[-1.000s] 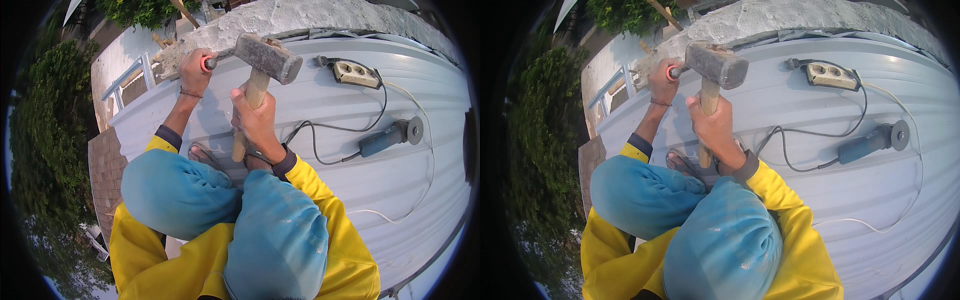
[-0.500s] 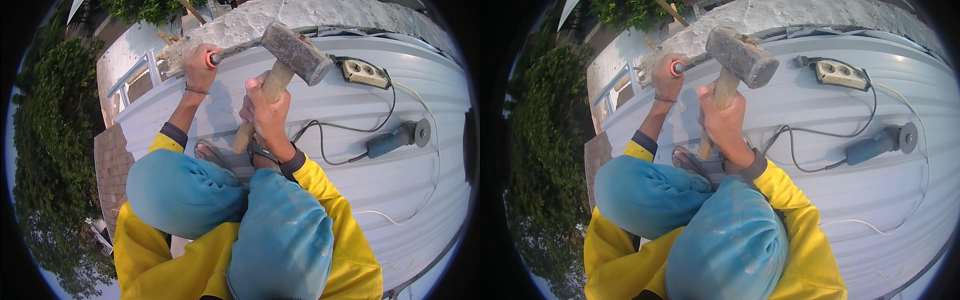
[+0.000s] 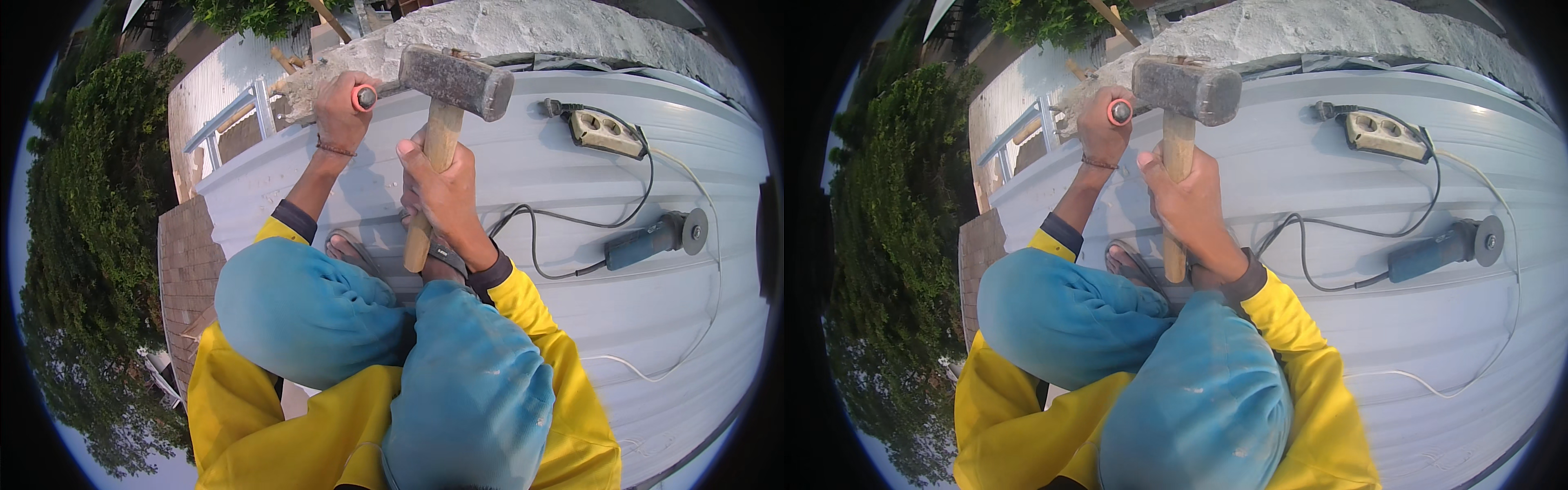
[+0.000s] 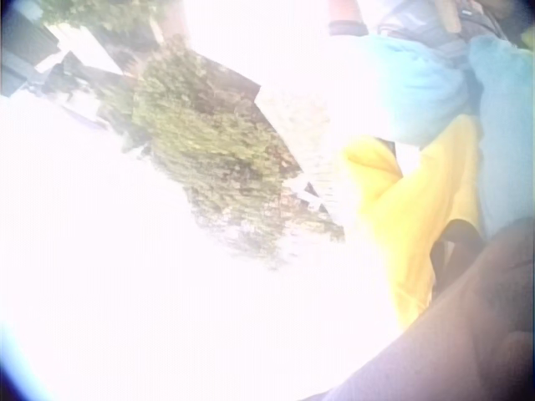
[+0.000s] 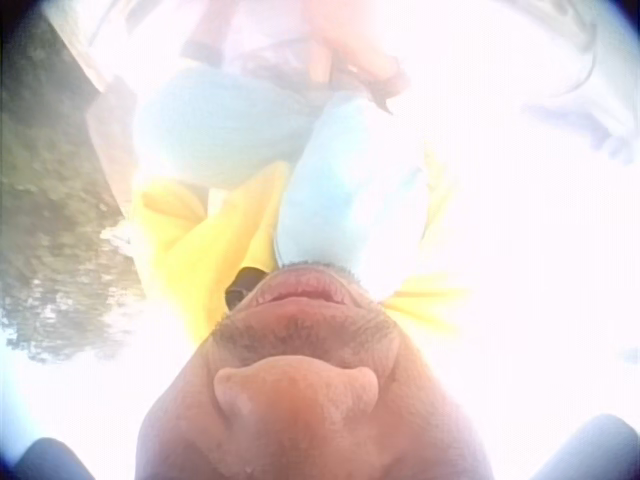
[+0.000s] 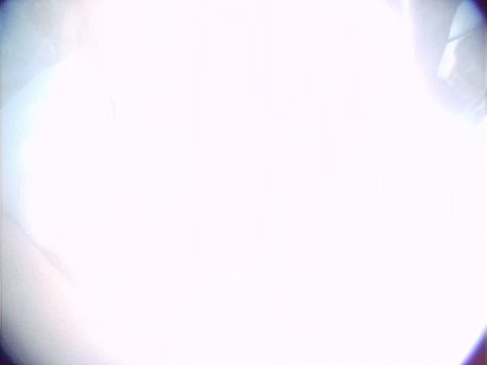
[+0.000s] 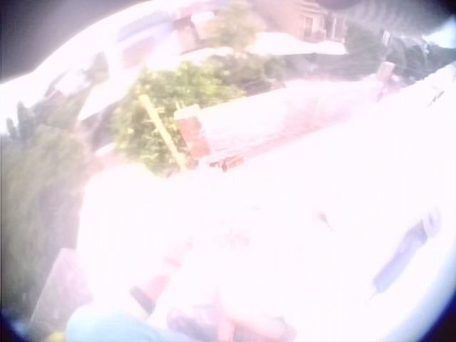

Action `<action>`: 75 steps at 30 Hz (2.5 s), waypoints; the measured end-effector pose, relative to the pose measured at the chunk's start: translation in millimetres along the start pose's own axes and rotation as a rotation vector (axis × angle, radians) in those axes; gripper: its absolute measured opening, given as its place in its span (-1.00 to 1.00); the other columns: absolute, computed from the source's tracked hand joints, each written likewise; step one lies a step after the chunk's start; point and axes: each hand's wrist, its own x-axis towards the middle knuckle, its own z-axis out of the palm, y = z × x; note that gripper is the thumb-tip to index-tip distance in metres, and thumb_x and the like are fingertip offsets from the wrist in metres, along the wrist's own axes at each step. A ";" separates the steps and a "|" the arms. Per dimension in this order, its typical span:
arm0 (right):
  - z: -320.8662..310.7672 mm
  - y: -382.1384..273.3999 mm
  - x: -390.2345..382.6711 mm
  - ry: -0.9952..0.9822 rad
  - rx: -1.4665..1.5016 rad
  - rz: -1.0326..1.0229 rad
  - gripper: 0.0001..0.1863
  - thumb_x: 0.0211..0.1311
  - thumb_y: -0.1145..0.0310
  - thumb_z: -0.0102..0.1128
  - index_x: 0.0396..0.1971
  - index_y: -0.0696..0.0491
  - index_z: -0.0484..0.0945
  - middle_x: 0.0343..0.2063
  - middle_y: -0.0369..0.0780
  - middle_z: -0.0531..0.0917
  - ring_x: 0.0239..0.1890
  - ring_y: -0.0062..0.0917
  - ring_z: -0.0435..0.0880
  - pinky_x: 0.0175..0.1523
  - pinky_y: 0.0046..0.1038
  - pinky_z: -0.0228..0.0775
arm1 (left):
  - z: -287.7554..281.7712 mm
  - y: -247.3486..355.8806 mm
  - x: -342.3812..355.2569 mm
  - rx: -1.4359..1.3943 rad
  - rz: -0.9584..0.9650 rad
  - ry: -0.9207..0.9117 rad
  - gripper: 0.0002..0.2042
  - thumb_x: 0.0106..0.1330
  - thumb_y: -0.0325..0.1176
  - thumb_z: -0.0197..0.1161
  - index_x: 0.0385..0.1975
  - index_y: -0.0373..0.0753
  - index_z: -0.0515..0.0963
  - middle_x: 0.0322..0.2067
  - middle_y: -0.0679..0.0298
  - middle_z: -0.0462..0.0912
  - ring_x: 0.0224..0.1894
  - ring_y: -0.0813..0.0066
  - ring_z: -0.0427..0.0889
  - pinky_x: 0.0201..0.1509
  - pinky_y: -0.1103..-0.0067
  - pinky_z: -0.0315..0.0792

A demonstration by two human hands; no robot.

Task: The person sits on a corrugated metal roof and uses a hammer and chisel to repeatedly strike the roof seam. They occasionally pause to adjust the chisel or check the seam with their hand.

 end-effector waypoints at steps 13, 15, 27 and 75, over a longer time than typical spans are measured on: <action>10.1 49.3 5.5 -0.091 -0.263 0.186 -0.81 0.41 0.37 0.20 -0.39 0.10 0.43 -0.67 -0.36 0.43 -0.72 -0.74 0.34 -0.64 -0.59 0.22 | 1.5 -9.8 -4.5 -0.076 -0.050 0.031 -0.82 0.07 -0.52 0.44 -0.37 -0.12 0.61 -0.40 0.30 0.72 -0.33 0.21 0.67 -0.13 0.38 0.48; 1.3 40.1 0.2 -0.106 -0.241 0.055 -0.77 0.36 0.34 0.24 -0.44 0.13 0.48 -0.65 -0.33 0.49 -0.65 -0.70 0.40 -0.53 -0.52 0.26 | 1.1 -10.2 -5.0 -0.063 -0.074 0.030 -0.82 0.07 -0.52 0.44 -0.36 -0.12 0.61 -0.39 0.30 0.73 -0.32 0.20 0.67 -0.13 0.38 0.49; 13.7 46.4 6.6 -0.098 -0.159 0.304 -0.78 0.41 0.34 0.24 -0.36 0.09 0.40 -0.67 -0.38 0.39 -0.77 -0.72 0.31 -0.70 -0.57 0.16 | 0.5 -16.0 -5.8 -0.077 -0.035 0.006 -0.83 0.10 -0.51 0.44 -0.35 -0.13 0.61 -0.38 0.30 0.74 -0.31 0.21 0.66 -0.14 0.38 0.47; -4.2 7.4 -5.0 0.029 0.000 0.019 -0.78 0.36 0.35 0.27 -0.38 0.11 0.42 -0.70 -0.35 0.43 -0.76 -0.71 0.38 -0.68 -0.56 0.25 | -14.5 -21.1 -17.7 -0.040 -0.008 0.054 -0.77 0.02 -0.51 0.47 -0.35 -0.16 0.58 -0.40 0.31 0.70 -0.34 0.22 0.64 -0.17 0.37 0.45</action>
